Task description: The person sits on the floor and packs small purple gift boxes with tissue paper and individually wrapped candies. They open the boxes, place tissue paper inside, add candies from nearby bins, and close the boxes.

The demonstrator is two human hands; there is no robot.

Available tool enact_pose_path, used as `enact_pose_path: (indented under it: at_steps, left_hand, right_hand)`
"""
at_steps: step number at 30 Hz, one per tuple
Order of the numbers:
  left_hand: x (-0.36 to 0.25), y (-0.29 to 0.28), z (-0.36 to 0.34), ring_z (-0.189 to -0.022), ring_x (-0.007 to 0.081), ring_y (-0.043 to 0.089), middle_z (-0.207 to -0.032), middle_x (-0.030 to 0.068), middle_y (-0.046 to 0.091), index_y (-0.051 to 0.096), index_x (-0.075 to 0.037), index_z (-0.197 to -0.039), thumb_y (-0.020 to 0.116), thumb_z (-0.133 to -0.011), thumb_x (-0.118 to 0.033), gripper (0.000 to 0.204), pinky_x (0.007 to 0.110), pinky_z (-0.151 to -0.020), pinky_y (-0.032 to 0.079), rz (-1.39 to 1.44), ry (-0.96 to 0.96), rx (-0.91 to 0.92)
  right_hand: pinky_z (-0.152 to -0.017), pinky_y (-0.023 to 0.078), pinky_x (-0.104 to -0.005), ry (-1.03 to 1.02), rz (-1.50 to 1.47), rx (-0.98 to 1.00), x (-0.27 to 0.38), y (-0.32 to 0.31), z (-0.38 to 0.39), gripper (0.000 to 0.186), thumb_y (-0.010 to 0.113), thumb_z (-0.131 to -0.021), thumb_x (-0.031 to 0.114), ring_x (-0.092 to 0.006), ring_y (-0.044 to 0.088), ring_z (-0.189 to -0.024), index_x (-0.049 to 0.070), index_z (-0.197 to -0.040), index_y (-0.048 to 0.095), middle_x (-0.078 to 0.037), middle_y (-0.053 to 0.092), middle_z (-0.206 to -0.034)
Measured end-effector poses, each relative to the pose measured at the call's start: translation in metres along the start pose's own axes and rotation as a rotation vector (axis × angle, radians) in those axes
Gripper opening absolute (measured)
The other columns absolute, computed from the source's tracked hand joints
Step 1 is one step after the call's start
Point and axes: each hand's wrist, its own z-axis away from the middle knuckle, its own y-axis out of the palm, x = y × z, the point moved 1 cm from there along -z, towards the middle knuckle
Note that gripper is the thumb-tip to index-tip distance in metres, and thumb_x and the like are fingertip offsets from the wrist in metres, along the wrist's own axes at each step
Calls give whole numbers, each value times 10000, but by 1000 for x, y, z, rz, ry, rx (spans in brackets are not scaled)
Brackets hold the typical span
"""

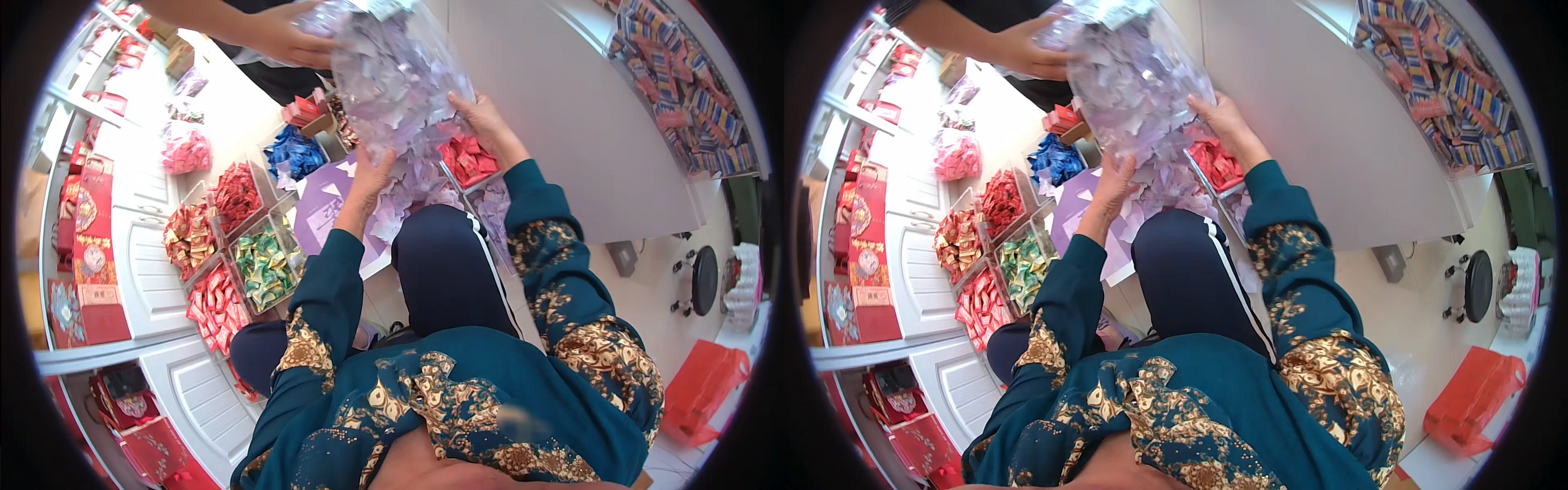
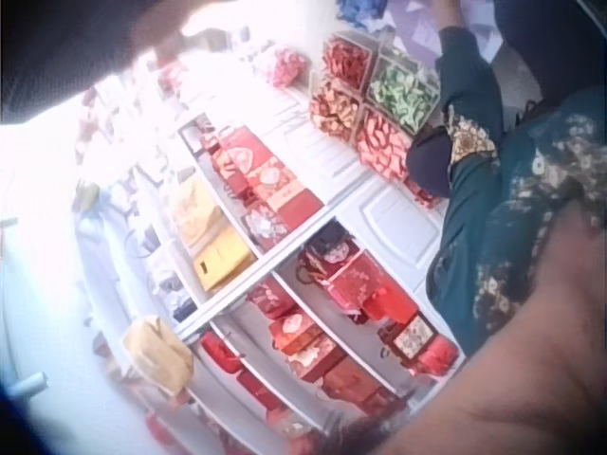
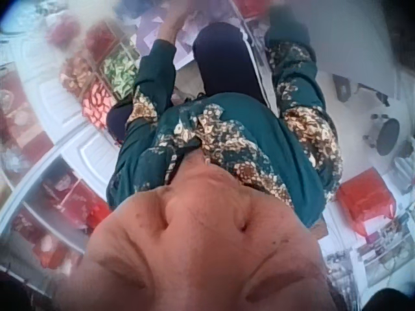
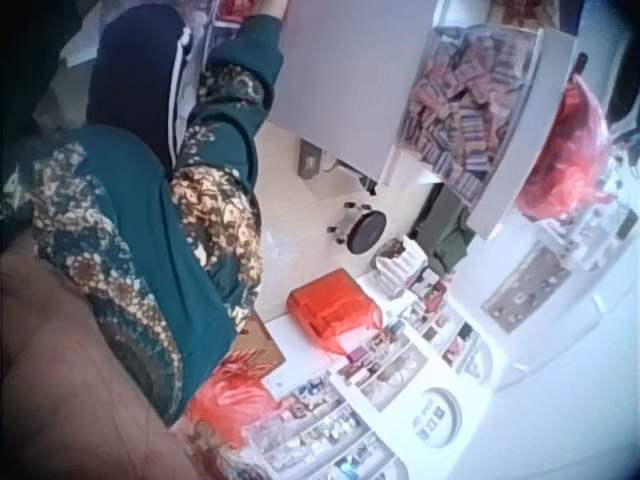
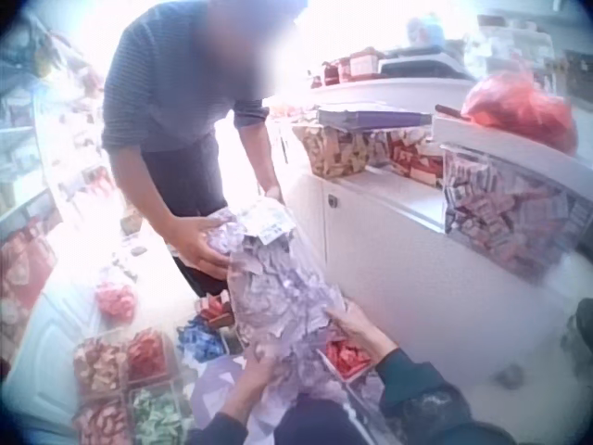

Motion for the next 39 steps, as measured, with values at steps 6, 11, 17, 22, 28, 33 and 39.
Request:
enact_pose_path:
  at_steps: [6,11,17,22,28,33,39]
  left_hand:
    - [-67,53,-34,-844,143,596,-969,69,633,512,28,-1179,569,-925,-170,326,283,-748,501,43,248,-19]
    - [-90,86,-8,-733,188,619,-856,81,596,522,16,-1101,493,-967,-172,233,328,-659,538,303,186,114]
    - [-87,126,30,-812,204,608,-904,89,555,490,12,-1133,448,-988,-171,238,373,-802,558,138,120,395]
    - [-78,150,36,-830,230,626,-829,182,641,622,90,-942,556,-909,-456,551,347,-720,484,-821,253,592]
    - [-44,152,24,-1007,183,551,-1128,158,583,453,81,-1260,606,-887,-454,670,333,-820,457,-923,69,939]
    - [-10,162,19,-1115,202,516,-1195,152,552,426,62,-1302,605,-902,-396,633,320,-949,428,-542,-70,1138]
    - [19,125,0,-1164,268,528,-1292,186,533,358,12,-1399,639,-878,-376,708,348,-966,425,-605,-101,1026]
  right_hand:
    - [-640,484,-265,-224,293,128,34,26,9,307,609,-896,269,-129,613,-753,44,-1102,579,-47,618,-854]
    - [-719,490,-318,-522,732,29,51,40,10,373,578,-902,266,-175,617,-786,-7,-1155,551,-105,659,-905]
    - [-725,490,-330,-429,880,144,58,-27,63,330,563,-908,255,-199,624,-787,-11,-1103,585,-122,669,-887]
    - [-750,482,-372,-396,962,-165,31,-89,100,351,567,-914,293,-272,636,-811,34,-1150,583,-145,669,-890]
    - [-748,475,-411,-322,1058,-378,-15,-129,137,345,570,-915,267,-408,610,-866,37,-1172,562,-226,645,-935]
    - [-740,470,-424,-268,989,-493,-37,-161,151,346,576,-907,251,-446,579,-872,16,-1159,552,-250,623,-900]
    - [-795,468,-459,-79,1113,-605,-144,-220,172,337,575,-881,187,-451,578,-921,10,-1166,540,-254,625,-945]
